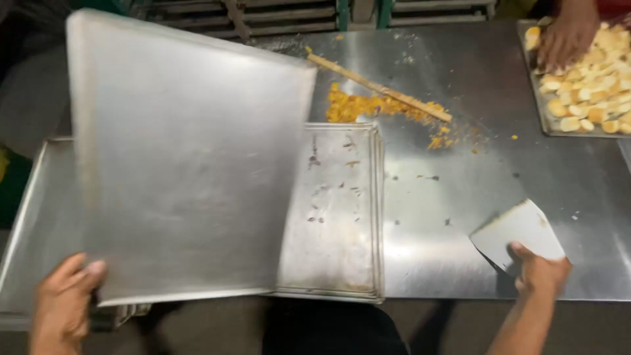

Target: The recorder is scraping food residue off of metal baking trays using a plastic scraper.

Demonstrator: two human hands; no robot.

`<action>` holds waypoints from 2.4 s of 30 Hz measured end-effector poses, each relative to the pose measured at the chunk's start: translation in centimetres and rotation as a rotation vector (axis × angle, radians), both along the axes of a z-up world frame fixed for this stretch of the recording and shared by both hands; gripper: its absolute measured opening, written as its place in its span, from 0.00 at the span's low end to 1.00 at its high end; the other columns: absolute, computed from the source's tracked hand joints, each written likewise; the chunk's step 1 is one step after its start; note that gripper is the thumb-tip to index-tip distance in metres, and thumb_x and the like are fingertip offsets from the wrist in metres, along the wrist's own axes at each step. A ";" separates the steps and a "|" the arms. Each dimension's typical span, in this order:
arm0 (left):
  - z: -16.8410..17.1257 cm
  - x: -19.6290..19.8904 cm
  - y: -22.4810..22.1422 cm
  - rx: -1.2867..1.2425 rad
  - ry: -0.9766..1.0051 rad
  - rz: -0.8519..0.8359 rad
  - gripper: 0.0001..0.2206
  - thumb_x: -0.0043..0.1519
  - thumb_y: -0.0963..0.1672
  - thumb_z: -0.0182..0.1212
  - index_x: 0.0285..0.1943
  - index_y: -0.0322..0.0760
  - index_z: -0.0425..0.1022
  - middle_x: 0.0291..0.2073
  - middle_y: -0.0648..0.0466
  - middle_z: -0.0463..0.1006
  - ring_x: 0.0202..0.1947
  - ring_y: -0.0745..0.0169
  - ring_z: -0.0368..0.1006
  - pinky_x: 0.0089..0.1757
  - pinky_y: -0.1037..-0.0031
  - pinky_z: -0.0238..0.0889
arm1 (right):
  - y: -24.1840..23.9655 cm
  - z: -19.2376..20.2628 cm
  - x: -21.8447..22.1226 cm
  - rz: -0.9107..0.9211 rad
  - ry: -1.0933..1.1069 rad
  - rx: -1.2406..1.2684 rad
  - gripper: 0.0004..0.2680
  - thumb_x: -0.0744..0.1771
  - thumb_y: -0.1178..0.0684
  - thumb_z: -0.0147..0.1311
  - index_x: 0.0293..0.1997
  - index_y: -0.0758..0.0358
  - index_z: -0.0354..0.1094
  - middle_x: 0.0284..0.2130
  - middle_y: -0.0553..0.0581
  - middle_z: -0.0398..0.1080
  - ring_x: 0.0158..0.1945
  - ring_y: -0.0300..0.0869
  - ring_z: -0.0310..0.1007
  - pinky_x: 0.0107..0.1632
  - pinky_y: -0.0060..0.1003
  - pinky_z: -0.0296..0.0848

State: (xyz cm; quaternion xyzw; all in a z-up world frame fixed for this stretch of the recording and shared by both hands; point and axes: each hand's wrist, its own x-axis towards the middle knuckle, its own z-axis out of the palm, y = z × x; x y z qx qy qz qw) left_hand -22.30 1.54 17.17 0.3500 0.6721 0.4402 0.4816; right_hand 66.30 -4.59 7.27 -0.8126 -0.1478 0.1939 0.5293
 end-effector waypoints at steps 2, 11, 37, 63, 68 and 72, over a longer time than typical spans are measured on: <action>-3.7 -11.3 -1.2 -0.083 0.112 0.059 0.10 0.68 0.49 0.56 0.54 0.43 0.70 0.29 0.47 0.72 0.11 0.60 0.53 0.11 0.65 0.41 | -1.4 1.7 -3.6 -0.109 0.054 0.042 0.22 0.57 0.67 0.66 0.56 0.54 0.75 0.41 0.46 0.75 0.40 0.36 0.73 0.37 0.34 0.69; -2.0 -17.9 -3.9 -0.294 0.549 0.756 0.08 0.69 0.53 0.66 0.45 0.53 0.82 0.30 0.54 0.75 0.15 0.64 0.56 0.15 0.68 0.44 | 2.3 8.5 -29.5 0.973 -0.796 -0.171 0.18 0.56 0.68 0.57 0.47 0.59 0.78 0.46 0.61 0.78 0.45 0.54 0.79 0.47 0.42 0.77; -15.7 22.5 -1.2 0.257 0.638 -0.315 0.22 0.69 0.45 0.61 0.68 0.25 0.65 0.59 0.30 0.69 0.57 0.29 0.62 0.52 0.51 0.57 | -4.5 2.1 -42.6 1.305 -1.006 -0.346 0.22 0.57 0.60 0.54 0.57 0.58 0.71 0.55 0.58 0.73 0.56 0.54 0.74 0.53 0.45 0.75; -17.6 24.2 -1.6 0.398 0.742 -0.298 0.19 0.68 0.44 0.56 0.63 0.23 0.72 0.47 0.39 0.74 0.47 0.39 0.68 0.47 0.57 0.63 | 5.9 1.4 -34.1 1.402 -0.982 -0.601 0.22 0.58 0.56 0.57 0.58 0.48 0.73 0.43 0.58 0.78 0.40 0.52 0.79 0.43 0.44 0.77; -19.1 24.3 -1.1 0.396 0.665 -0.321 0.19 0.68 0.43 0.55 0.64 0.22 0.71 0.47 0.40 0.74 0.46 0.41 0.68 0.46 0.58 0.63 | 5.0 0.9 -33.9 1.432 -0.963 -0.494 0.25 0.53 0.61 0.50 0.55 0.55 0.75 0.57 0.58 0.75 0.54 0.53 0.77 0.48 0.44 0.75; -19.5 24.2 -1.2 0.391 0.677 -0.329 0.19 0.68 0.43 0.56 0.65 0.23 0.71 0.46 0.41 0.74 0.46 0.42 0.67 0.47 0.58 0.63 | 19.9 -5.6 -25.9 1.356 -0.977 -0.567 0.16 0.62 0.55 0.53 0.54 0.45 0.76 0.38 0.58 0.77 0.37 0.53 0.79 0.37 0.48 0.76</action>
